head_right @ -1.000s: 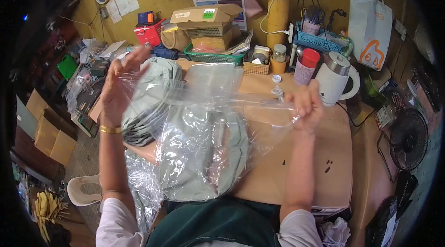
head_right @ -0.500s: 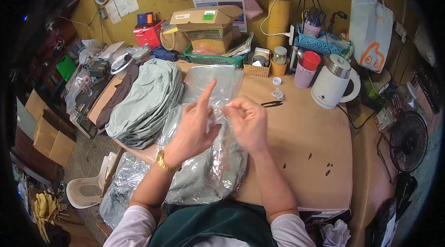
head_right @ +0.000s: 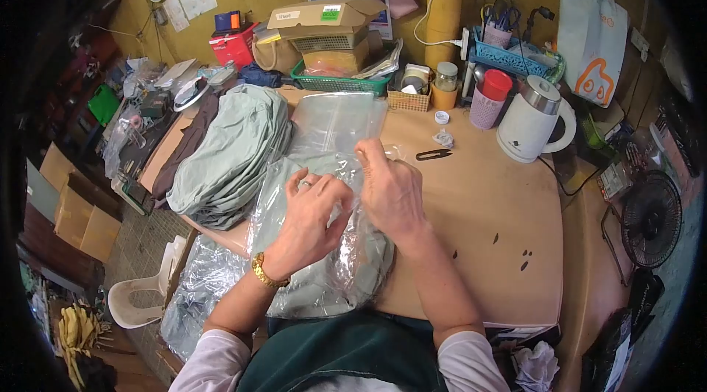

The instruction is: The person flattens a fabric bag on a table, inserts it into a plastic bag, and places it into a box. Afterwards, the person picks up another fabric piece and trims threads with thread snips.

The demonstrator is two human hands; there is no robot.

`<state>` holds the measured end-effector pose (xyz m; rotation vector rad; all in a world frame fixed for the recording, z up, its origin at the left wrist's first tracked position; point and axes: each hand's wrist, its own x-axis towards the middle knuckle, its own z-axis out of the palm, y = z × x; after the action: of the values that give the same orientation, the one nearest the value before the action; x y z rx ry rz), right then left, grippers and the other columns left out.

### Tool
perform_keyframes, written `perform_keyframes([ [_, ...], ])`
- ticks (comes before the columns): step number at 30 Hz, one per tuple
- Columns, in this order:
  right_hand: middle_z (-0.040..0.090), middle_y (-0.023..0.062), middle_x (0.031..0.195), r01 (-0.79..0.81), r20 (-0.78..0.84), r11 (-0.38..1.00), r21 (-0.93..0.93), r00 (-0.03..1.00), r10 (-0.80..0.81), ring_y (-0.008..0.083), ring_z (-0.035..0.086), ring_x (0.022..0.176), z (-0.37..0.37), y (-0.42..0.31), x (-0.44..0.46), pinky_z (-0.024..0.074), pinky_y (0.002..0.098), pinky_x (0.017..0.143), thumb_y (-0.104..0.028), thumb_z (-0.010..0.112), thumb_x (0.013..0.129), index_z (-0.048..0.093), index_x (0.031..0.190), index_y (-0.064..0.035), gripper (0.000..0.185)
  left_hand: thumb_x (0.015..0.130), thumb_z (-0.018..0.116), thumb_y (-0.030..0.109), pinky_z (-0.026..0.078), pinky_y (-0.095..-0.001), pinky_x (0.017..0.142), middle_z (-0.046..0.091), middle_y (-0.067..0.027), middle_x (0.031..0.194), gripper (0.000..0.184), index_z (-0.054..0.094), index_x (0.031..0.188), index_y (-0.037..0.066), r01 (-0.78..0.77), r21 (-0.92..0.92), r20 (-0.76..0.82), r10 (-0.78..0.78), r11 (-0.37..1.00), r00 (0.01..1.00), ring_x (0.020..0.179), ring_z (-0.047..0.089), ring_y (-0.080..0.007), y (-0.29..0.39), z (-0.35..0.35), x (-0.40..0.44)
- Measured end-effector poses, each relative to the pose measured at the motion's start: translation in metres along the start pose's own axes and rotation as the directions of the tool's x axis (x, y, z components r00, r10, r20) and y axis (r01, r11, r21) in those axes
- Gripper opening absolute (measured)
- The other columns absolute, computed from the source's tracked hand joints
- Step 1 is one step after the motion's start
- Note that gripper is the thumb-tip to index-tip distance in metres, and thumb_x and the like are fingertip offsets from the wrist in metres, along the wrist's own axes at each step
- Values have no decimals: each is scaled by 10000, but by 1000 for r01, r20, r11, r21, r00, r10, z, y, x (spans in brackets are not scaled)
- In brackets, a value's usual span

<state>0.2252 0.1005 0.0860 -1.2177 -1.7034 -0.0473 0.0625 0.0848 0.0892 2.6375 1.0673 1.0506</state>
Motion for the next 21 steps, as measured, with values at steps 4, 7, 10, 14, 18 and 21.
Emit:
perform_keyframes([
  [4, 625, 128, 643, -83, 132, 996, -29, 988, 86, 353, 636, 617, 7, 6, -1, 446, 432, 517, -166, 460, 997, 534, 1010, -70, 122, 656, 632, -22, 212, -580, 1067, 480, -69, 903, 264, 655, 816, 187, -117, 165, 97, 102, 979, 990, 936, 524, -245, 3, 0, -5],
  [7, 587, 173, 589, -48, 119, 988, 146, 992, 31, 388, 605, 556, 13, 12, -1, 431, 490, 500, -150, 480, 974, 516, 1001, -62, 99, 650, 618, -10, 168, -615, 1085, 479, -65, 908, 327, 719, 862, 217, -146, 208, 84, 131, 967, 988, 972, 517, -247, 3, 2, -7],
  [10, 598, 166, 603, -56, 132, 998, 23, 990, 52, 381, 618, 578, 10, 12, 0, 445, 499, 536, -168, 472, 977, 509, 1012, -60, 119, 688, 613, 30, 109, -646, 1100, 503, -70, 951, 314, 727, 930, 194, -96, 348, 63, 79, 932, 995, 1042, 508, -253, 5, 5, -7],
  [14, 607, 173, 624, -105, 174, 984, 141, 982, 80, 401, 632, 662, 7, 4, -3, 449, 489, 587, -342, 436, 1008, 495, 1078, -53, 303, 749, 598, 65, 55, -672, 1108, 536, -70, 1031, 223, 702, 928, 149, 16, 477, -80, 26, 879, 996, 1114, 499, -241, 2, 17, -6],
  [18, 564, 105, 647, -239, 358, 874, 423, 930, 81, 334, 591, 623, 11, 14, -6, 443, 447, 622, -653, 298, 946, 415, 1302, -43, 716, 741, 642, 90, 71, -644, 1117, 550, -48, 1058, 184, 698, 902, 159, -8, 361, -222, 94, 932, 970, 1109, 509, -234, -14, 26, -1],
  [21, 524, 56, 672, -325, 471, 755, 570, 882, 24, 248, 522, 585, 9, 24, -9, 447, 404, 625, -711, 269, 917, 350, 1396, -40, 828, 676, 718, 71, 113, -584, 1123, 551, -37, 1078, 154, 679, 797, 157, -104, 275, -361, 203, 956, 910, 1106, 526, -247, -21, 28, 1],
])
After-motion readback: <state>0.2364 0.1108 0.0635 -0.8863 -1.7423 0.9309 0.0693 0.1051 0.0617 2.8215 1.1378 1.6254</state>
